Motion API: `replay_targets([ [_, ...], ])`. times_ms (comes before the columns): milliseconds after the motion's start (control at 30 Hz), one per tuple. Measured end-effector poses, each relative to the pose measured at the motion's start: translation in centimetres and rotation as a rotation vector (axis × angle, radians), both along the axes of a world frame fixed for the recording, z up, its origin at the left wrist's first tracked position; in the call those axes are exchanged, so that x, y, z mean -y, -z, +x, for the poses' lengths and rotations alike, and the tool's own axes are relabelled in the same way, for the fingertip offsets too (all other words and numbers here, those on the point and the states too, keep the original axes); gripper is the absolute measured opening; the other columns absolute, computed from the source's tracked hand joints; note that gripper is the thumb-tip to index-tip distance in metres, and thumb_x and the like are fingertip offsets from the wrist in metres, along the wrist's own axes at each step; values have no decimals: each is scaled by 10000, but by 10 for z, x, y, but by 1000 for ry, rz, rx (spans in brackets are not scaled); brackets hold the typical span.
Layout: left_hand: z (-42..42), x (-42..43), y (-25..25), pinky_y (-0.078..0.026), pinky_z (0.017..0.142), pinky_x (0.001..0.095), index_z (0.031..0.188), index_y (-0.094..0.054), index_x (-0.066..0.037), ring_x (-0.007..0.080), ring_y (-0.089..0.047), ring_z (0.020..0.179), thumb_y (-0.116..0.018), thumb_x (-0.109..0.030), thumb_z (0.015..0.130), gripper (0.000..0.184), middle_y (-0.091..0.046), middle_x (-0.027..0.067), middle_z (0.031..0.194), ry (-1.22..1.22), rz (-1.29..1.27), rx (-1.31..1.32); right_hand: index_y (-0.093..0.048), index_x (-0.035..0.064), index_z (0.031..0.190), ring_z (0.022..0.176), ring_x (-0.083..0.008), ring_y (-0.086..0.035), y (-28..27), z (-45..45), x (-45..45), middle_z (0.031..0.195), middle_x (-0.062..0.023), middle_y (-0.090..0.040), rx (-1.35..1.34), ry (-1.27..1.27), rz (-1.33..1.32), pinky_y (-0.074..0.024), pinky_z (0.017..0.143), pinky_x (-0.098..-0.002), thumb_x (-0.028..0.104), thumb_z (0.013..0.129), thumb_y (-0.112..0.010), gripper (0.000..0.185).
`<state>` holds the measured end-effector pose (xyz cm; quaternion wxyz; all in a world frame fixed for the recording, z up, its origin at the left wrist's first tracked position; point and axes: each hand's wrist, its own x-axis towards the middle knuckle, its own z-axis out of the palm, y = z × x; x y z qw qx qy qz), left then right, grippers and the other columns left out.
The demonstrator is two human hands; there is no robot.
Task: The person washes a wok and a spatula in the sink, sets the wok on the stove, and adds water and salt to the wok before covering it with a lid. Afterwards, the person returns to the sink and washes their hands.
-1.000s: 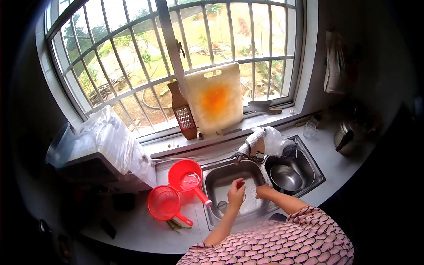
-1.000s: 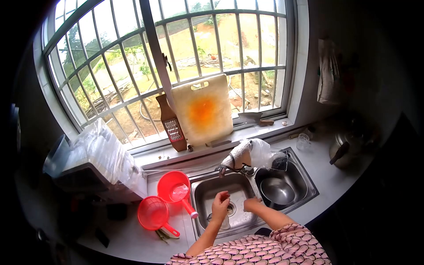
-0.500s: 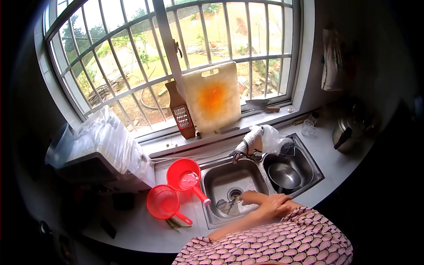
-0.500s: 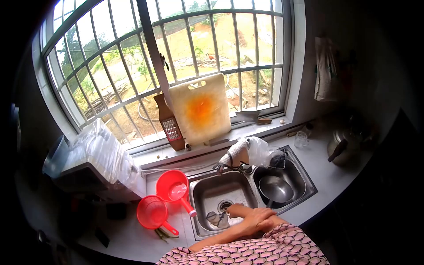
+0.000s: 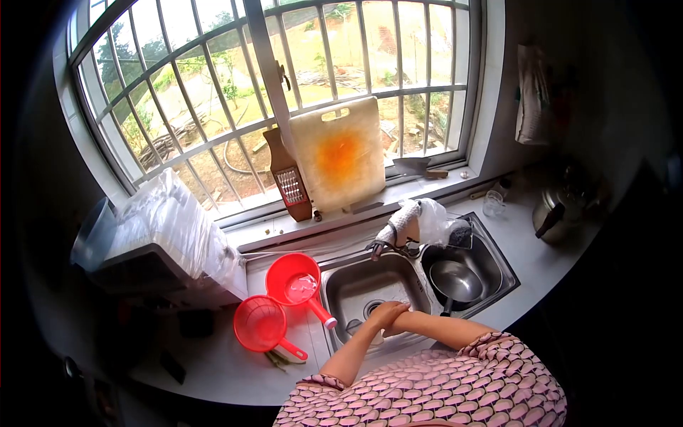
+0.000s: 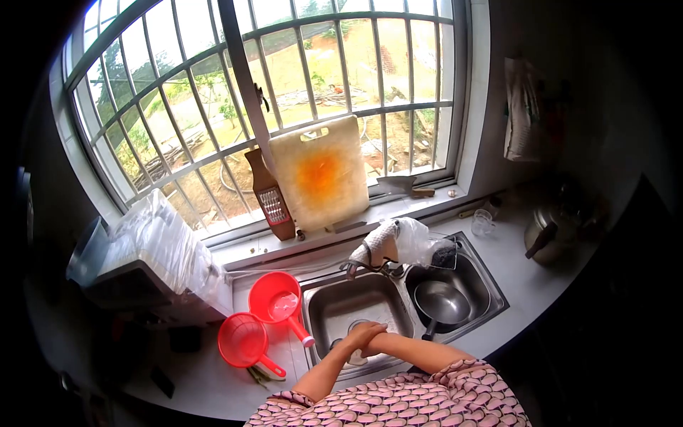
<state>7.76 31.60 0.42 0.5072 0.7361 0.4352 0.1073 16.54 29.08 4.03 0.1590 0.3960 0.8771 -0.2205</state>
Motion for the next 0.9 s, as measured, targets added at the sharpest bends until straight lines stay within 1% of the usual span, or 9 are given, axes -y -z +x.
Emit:
replay_targets([
  [33,-6,0,6,-444,698,377,863,-633,6,287,-600,854,-500,-357,827,388,-630,176,906,-137,-107,129,-633,142,992,987,-261,-557,2,-3,-1,999,-128,-615,5,-81,-14,-427,846,-364,186,699,-603,298],
  [133,-25,-4,16,-409,792,325,918,-622,14,224,-570,843,-480,-363,830,412,-631,143,913,-276,-396,162,-630,134,1000,983,-268,-554,9,6,-8,1013,-135,-606,-320,-314,-23,-418,853,-353,215,693,-630,317],
  [200,-25,1,20,-412,685,362,766,-613,-34,206,-524,632,-475,-331,840,336,-589,90,699,-296,-274,276,-627,61,918,951,-292,-557,3,7,-12,956,-145,-605,-454,-375,-27,-436,808,-377,267,715,-611,290],
  [300,-30,21,-6,-423,617,297,754,-602,-48,129,-520,628,-490,-357,867,347,-594,55,719,-622,-846,973,-642,51,716,674,-305,-597,-49,-4,2,679,-131,-616,-329,-391,245,-461,652,-407,328,713,-609,279],
  [400,-30,25,-7,-404,603,297,728,-574,-57,130,-478,601,-484,-349,868,336,-553,49,688,-721,-1010,1187,-639,76,557,546,-275,-598,-78,-5,12,542,-123,-581,-342,-426,328,-459,533,-402,454,756,-560,435],
  [600,-20,36,-6,-366,574,297,677,-519,-75,134,-395,548,-472,-334,872,327,-470,37,627,-762,-1118,1407,-642,97,656,487,-304,-571,-83,-9,21,517,-110,-557,-781,-247,508,-446,466,-398,430,808,-524,385],
  [800,-8,42,-11,-327,546,297,626,-464,-93,137,-311,494,-459,-319,875,336,-387,25,566,-778,-1168,1543,-646,125,719,781,-272,-582,-97,-36,15,811,-81,-606,-1265,457,291,-468,673,-363,405,782,-547,303],
  [833,-8,40,-12,-321,541,297,618,-455,-96,138,-297,485,-457,-316,875,339,-374,23,555,-788,-1173,1561,-615,112,913,942,-241,-531,-91,-30,10,1002,-81,-574,-1021,296,518,-430,788,-351,291,788,-553,227],
  [900,-7,36,-14,-308,532,297,601,-436,-102,139,-270,467,-453,-311,876,346,-346,20,535,-819,-1193,1598,-625,123,878,949,-242,-519,-68,-27,17,950,-63,-585,-843,129,561,-411,817,-363,341,779,-548,252],
])
